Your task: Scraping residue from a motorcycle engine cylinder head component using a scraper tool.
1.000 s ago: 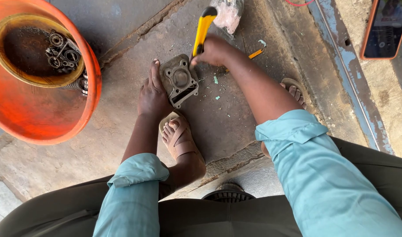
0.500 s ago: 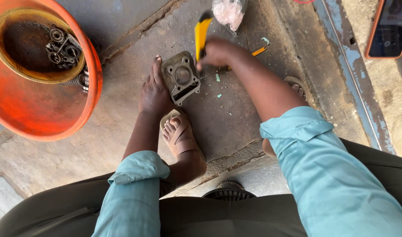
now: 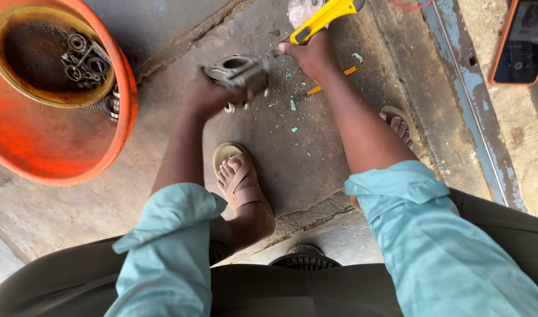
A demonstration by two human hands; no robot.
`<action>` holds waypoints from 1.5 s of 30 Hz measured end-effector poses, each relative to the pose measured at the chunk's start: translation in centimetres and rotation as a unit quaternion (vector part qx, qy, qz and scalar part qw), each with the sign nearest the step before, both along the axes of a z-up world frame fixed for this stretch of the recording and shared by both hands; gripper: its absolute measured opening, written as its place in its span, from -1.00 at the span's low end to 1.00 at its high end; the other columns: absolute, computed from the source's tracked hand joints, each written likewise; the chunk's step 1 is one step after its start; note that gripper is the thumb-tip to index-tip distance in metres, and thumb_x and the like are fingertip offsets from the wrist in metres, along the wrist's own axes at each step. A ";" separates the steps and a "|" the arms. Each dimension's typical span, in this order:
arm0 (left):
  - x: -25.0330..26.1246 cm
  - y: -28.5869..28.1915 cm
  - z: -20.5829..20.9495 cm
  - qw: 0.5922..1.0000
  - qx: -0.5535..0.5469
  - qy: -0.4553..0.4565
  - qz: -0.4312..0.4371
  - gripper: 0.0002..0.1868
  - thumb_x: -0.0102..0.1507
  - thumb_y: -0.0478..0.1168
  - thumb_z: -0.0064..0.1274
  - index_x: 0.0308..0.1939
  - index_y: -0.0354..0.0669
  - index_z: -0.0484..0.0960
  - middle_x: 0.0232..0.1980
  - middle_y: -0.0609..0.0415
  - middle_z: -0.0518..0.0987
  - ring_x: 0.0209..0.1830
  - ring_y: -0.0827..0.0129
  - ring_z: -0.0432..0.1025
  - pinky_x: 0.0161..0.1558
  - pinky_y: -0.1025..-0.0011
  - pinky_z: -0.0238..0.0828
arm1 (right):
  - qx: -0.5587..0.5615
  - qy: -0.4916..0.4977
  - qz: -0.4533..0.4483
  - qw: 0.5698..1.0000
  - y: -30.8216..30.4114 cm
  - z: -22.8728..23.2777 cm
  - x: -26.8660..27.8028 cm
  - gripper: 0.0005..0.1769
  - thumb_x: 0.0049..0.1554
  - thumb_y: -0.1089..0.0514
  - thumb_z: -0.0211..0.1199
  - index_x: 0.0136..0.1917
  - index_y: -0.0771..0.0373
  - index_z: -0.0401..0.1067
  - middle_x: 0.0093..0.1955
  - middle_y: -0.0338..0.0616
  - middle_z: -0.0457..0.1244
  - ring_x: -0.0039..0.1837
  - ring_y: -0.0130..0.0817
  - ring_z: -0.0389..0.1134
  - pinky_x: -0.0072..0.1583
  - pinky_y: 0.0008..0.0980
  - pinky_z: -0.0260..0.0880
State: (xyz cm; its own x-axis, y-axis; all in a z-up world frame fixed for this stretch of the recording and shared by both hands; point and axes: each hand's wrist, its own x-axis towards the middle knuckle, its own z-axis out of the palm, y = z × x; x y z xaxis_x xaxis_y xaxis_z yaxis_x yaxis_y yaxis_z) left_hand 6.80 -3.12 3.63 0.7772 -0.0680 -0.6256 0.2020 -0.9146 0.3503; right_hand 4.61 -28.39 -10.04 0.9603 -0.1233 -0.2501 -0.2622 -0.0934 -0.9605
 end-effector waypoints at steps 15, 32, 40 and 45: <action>0.5 -1.3 1.0 0.935 -0.291 -0.111 0.167 0.00 0.01 -0.04 0.45 0.42 -0.12 0.23 0.26 -0.24 0.49 0.08 0.08 0.56 0.03 0.25 0.66 | 0.175 -0.014 -0.043 0.984 3.5 7.4 1.6 -0.79 0.09 0.16 0.52 -0.01 0.23 0.60 -0.20 -0.30 0.42 -0.21 -0.61 0.39 -0.20 -0.62 0.36; -1.2 1.1 1.8 0.987 -0.121 -0.102 0.007 -0.20 -0.05 -0.32 0.41 0.27 -0.02 0.45 0.05 -0.08 0.66 0.04 0.12 0.59 0.04 0.24 0.56 | 0.205 0.094 0.025 0.974 5.5 4.5 -0.5 -0.77 0.04 0.20 0.54 -0.04 0.24 0.59 -0.21 -0.28 0.39 -0.28 -0.54 0.27 -0.23 -0.48 0.28; -1.8 1.4 1.1 0.966 -0.159 -0.200 -0.046 -0.26 -0.06 -0.14 0.54 0.11 -0.14 0.46 -0.01 -0.17 0.66 0.01 -0.03 0.57 0.02 0.15 0.52 | 0.083 0.002 0.056 0.995 4.4 4.5 -0.7 -0.72 0.03 0.13 0.55 -0.03 0.22 0.56 -0.08 -0.26 0.45 -0.03 -0.48 0.46 0.07 -0.45 0.50; -2.0 1.9 1.1 0.972 -0.148 -0.180 -0.040 -0.31 0.02 -0.20 0.45 0.16 -0.13 0.44 -0.02 -0.17 0.67 0.00 -0.01 0.60 0.02 0.15 0.54 | 0.026 0.020 0.086 0.996 5.1 5.2 -0.8 -0.72 0.06 0.12 0.57 -0.03 0.27 0.57 -0.07 -0.18 0.43 -0.04 -0.41 0.42 0.07 -0.37 0.47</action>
